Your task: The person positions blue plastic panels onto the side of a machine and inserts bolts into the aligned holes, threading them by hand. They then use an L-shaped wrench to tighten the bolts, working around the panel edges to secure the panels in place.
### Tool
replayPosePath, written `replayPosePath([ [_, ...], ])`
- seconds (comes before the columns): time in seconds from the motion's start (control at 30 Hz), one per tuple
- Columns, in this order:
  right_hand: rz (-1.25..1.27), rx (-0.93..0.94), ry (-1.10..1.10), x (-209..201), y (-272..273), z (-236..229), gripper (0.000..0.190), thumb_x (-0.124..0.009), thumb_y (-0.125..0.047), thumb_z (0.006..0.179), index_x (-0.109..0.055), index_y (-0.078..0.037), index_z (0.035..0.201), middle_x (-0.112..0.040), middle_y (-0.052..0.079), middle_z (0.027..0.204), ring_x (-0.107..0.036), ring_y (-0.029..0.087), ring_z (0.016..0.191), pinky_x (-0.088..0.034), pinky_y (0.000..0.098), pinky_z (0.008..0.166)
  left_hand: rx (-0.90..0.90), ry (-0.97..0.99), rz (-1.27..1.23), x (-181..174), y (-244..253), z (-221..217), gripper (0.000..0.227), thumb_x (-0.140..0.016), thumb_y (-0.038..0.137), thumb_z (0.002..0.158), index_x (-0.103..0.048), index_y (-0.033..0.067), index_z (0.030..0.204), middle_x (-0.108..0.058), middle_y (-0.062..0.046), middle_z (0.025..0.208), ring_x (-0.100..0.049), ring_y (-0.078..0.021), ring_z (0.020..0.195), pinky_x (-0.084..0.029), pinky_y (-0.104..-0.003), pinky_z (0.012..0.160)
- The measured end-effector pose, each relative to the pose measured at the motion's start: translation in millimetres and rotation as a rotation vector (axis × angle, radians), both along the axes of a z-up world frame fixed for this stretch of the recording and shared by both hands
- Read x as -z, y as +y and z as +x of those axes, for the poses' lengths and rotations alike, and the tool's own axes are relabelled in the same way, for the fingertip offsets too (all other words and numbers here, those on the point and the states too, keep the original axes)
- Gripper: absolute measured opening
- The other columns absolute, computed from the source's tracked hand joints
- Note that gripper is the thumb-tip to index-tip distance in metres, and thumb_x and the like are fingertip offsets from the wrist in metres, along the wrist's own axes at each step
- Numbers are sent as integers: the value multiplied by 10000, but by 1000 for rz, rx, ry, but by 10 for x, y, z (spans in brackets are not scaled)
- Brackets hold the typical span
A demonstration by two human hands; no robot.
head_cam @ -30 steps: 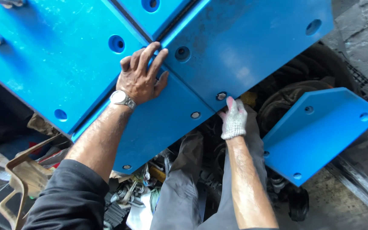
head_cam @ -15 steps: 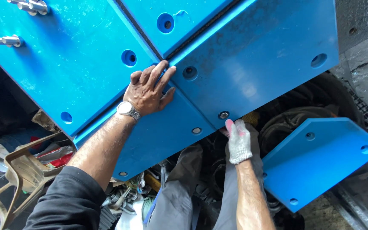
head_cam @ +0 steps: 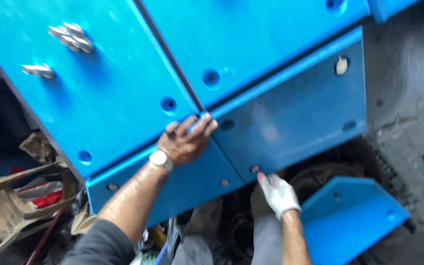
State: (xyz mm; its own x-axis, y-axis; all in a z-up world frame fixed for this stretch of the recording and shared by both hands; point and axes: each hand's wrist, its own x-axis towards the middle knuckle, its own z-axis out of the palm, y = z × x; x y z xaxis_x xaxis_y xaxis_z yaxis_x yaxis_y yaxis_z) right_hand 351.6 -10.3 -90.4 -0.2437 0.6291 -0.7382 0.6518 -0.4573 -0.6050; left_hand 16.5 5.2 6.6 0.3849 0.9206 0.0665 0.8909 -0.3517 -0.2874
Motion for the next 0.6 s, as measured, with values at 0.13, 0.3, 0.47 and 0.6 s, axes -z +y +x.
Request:
replayPosePath([
  [0.13,458,-11,-123,-869,1152,-480,312,-696,-366,983,-753,-59,988,-729,184,956,-705,362,890,-551,412,779,-27,-106,-27,36,-29,-32,523,-714,398,976,-580,300,1472,-481,49,1521,-460,-145,1310,-195,-405,1126],
  [0.3,841,123,262,-1212,2841,-1652,247,-735,-310,1008,-737,-75,1082,-735,101,990,-720,226,866,-562,348,756,-57,-124,-59,94,-21,-56,548,-703,380,989,-522,317,1502,-435,62,1530,-454,-119,1313,-130,-428,1171],
  [0.47,1054,-97,285,-1141,3833,-2572,434,-823,-36,843,-728,-139,1254,-628,105,1168,-649,248,1043,-593,361,925,-84,-108,-143,243,-100,-52,592,-675,385,970,-456,347,1519,-384,58,1522,-443,-117,1320,-85,-442,1187],
  [0.6,1068,-64,217,-919,3840,-2626,377,-852,-28,792,-747,-148,1133,-651,96,1105,-655,240,999,-607,340,878,-61,-146,-151,170,-59,-71,548,-680,406,1009,-495,324,1518,-407,68,1531,-439,-115,1316,-82,-429,1216],
])
